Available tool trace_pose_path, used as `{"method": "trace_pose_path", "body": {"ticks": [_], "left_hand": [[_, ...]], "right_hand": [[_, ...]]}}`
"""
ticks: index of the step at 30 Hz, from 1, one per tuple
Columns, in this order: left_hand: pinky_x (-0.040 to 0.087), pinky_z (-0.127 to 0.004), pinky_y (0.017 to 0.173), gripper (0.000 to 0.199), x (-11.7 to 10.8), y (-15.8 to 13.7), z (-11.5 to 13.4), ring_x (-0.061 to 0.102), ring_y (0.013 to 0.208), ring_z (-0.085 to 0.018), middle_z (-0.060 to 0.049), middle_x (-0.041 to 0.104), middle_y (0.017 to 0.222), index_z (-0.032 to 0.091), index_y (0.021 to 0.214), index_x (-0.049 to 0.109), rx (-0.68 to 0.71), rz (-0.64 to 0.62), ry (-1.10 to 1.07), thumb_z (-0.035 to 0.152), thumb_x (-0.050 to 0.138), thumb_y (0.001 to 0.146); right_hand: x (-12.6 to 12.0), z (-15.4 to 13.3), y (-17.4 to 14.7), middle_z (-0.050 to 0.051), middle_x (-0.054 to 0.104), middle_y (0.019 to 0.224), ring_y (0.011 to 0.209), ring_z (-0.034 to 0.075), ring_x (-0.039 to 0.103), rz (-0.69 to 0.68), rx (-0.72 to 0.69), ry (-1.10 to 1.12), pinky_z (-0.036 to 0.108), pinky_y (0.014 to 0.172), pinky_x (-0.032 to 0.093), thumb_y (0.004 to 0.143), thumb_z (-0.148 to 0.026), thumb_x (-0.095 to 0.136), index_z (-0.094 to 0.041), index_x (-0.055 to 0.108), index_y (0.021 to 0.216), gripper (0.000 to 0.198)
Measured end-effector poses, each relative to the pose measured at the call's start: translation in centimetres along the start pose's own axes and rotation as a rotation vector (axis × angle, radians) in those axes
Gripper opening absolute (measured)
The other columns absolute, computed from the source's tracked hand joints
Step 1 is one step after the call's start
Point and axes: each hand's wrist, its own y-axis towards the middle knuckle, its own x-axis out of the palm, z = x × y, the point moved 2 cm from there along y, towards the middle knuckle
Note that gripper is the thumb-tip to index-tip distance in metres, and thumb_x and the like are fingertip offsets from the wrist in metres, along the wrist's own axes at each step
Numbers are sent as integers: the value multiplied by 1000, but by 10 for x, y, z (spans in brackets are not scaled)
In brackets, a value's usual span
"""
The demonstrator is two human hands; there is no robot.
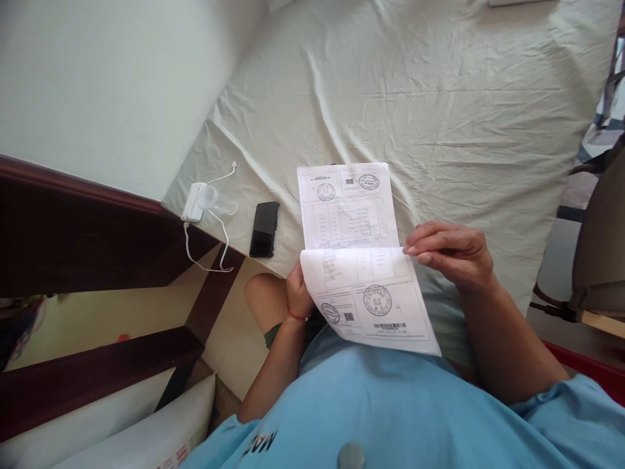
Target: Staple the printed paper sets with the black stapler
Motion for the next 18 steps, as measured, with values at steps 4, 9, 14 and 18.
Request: {"method": "trace_pose_path", "body": {"ticks": [4,9,14,18], "left_hand": [[49,-29,71,10,-1,-1,4,61,75,-18,0,73,80,19,84,72,0,-44,-31,29,71,86],[49,-28,75,14,1,0,4,61,78,-18,0,72,79,19,88,74,-54,2,-55,32,68,90],[51,-28,74,17,4,5,8,63,78,-18,0,73,80,18,93,75,-113,-12,-158,33,72,85],[49,-28,66,16,2,8,11,59,71,-16,0,71,75,18,77,70,-137,-39,-172,33,78,77]], "right_hand": [[1,12,-3,0,79,89,80,19,70,149,74,10,34,68,54,88,-28,83,-40,87,98,16],[7,23,0,1,78,113,65,13,58,91,245,-410,33,63,50,88,-16,70,-36,83,111,32],[4,28,2,5,68,139,65,12,53,-91,243,-559,33,61,51,85,-15,65,-35,71,136,55],[1,30,0,6,56,155,90,18,65,-208,264,-465,33,65,55,85,-21,74,-39,68,142,60]]}}
